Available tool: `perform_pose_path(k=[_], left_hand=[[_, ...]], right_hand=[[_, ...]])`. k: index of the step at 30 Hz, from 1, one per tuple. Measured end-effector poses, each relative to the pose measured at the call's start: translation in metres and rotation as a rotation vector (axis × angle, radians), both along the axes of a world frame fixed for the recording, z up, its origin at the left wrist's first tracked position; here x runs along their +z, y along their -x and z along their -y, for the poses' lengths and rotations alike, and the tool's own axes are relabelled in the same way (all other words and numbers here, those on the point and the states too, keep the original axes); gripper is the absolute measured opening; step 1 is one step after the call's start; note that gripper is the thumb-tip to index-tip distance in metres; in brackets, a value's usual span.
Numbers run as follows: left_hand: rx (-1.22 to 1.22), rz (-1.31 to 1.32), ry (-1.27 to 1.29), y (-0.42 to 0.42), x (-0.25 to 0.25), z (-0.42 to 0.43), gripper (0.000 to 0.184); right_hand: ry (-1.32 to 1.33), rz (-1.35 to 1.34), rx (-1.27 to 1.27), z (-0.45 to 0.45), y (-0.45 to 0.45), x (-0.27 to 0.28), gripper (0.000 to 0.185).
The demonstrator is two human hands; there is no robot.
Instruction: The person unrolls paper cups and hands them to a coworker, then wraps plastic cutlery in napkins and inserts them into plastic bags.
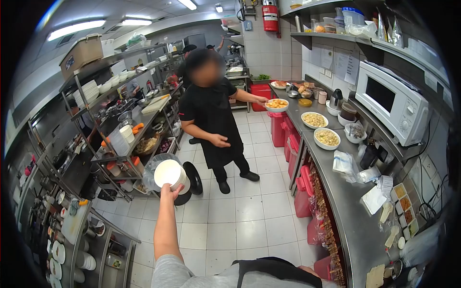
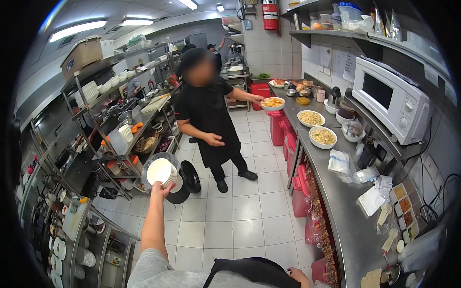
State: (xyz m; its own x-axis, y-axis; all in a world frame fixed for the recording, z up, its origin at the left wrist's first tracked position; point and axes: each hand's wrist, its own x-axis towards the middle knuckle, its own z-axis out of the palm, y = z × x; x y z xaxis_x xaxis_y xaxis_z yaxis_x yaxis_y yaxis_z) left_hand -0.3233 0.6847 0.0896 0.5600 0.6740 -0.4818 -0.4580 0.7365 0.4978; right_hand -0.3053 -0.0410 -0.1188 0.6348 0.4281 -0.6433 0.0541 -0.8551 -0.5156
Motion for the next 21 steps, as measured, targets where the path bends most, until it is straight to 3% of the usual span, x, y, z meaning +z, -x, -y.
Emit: perform_pose_path(k=[4, 7, 13, 16, 21], left_hand=[[-0.035, 0.0, 0.039, -0.015, 0.001, -0.001, 0.067], [-0.061, 0.002, 0.073, -0.026, -0.005, -0.006, 0.068], [-0.11, 0.007, 0.048, -0.041, -0.013, -0.007, 0.069], [-0.151, 0.005, -0.006, -0.048, -0.014, -0.009, 0.068], [-0.098, 0.017, -0.034, -0.058, 0.004, 0.005, 0.068]], right_hand=[[-0.025, 0.005, 0.015, 0.011, -0.004, -0.051, 0.052], [-0.004, -0.008, 0.007, 0.0, -0.003, 0.022, 0.051], [-0.13, 0.026, -0.066, 0.012, 0.003, -0.006, 0.051], [-0.005, 0.026, -0.01, 0.018, 0.0, -0.042, 0.053], [0.017, 0.057, -0.056, 0.011, 0.003, 0.0, 0.044]])
